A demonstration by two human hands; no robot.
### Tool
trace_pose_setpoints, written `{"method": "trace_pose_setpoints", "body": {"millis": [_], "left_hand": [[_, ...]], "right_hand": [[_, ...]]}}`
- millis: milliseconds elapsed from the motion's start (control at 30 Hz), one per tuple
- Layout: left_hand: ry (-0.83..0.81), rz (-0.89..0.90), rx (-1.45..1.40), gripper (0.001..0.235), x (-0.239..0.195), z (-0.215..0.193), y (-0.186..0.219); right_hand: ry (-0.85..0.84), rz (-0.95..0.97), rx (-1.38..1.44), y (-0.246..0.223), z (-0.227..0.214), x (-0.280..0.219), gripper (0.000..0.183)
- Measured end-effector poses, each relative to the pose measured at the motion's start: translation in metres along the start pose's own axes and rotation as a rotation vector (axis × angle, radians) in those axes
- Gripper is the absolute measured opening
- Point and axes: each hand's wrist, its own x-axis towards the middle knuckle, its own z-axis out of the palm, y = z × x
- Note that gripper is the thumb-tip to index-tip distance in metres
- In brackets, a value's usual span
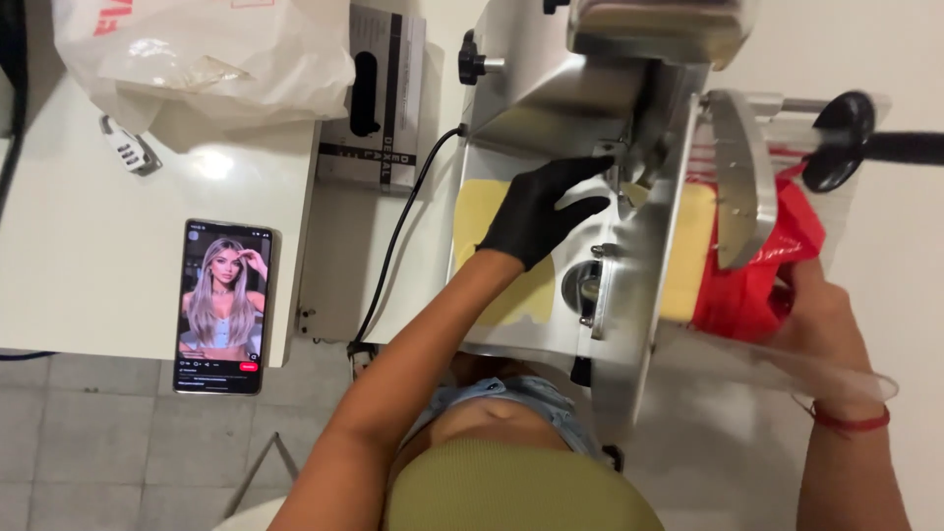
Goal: Operating a commercial deli slicer to cut thin slices of cheese from a block and stacking them.
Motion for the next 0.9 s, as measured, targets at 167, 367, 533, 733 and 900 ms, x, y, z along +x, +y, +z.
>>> {"method": "trace_pose_setpoints", "body": {"millis": [167, 367, 533, 733, 900], "left_hand": [[0.019, 0.031, -0.067, 0.058, 0.019, -0.001, 0.000], [0.058, 0.033, -0.171, 0.028, 0.023, -0.015, 0.003], [0.082, -0.205, -0.063, 0.026, 0.005, -0.034, 0.004], [0.096, -0.354, 0.094, 0.024, -0.010, -0.059, 0.034], [-0.055, -0.405, 0.183, 0.030, -0.002, -0.052, 0.079]], "right_hand": [[0.016, 0.033, 0.000, -0.010, -0.006, 0.027, 0.085], [0.045, 0.081, 0.080, -0.049, -0.020, 0.046, 0.080], [0.068, -0.144, 0.022, -0.046, -0.027, 0.072, 0.083], [0.122, -0.323, -0.004, -0.059, -0.041, 0.095, 0.095], [0.061, -0.284, 0.026, -0.051, -0.039, 0.066, 0.093]]}}
